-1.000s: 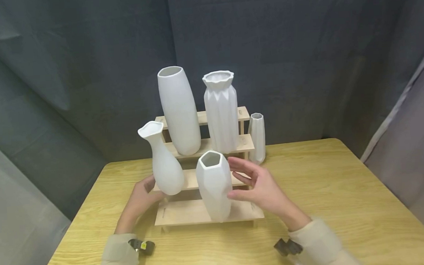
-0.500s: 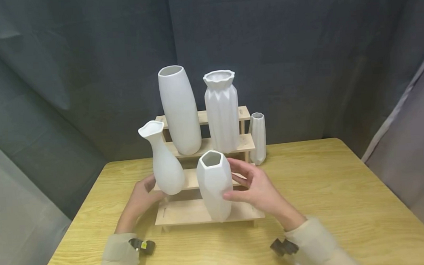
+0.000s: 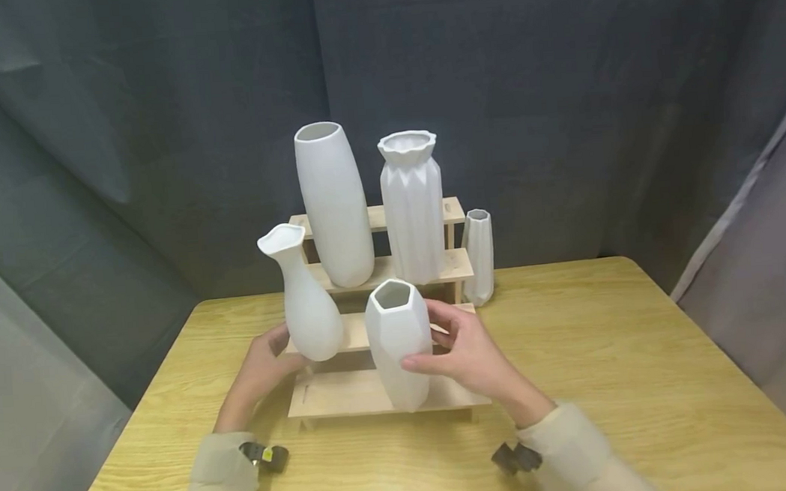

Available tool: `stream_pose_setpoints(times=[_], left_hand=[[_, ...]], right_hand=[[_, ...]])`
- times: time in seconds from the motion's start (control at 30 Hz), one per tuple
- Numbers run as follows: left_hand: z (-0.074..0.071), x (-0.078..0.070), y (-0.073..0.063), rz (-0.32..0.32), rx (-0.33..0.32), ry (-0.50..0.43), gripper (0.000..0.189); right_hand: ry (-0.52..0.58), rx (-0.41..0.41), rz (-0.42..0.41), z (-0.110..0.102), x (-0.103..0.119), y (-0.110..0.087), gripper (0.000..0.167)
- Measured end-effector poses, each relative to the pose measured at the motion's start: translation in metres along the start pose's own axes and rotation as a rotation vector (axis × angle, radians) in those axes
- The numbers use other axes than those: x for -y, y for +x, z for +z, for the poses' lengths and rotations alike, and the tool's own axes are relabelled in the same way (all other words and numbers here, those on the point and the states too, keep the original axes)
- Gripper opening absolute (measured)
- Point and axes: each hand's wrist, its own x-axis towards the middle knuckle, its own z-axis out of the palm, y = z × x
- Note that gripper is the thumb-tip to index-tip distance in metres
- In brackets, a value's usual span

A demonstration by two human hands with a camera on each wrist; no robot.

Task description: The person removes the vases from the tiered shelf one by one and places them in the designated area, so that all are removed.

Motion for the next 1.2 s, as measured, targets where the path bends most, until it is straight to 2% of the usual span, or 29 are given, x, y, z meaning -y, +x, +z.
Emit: stream_pose_setpoints(times=[0.33,0.57,1.2], left_hand=[[0.001,0.000,-0.001,-0.011,0.002,0.003,0.081],[0.001,-0.001,0.000,-0.003,0.001,0.003,0.081],[0.001,-0.001,-0.001,-0.011,-0.001,0.010,0.081]], right_hand=[[-0.027,0.012,0.054,0.001,0.001,0.000,0.073],[-0.015,-0.013,0.071,0.003,0.005,0.001,0.070],[-0.012,-0.044,0.074,0.000,0.013,-0.007,0.070]])
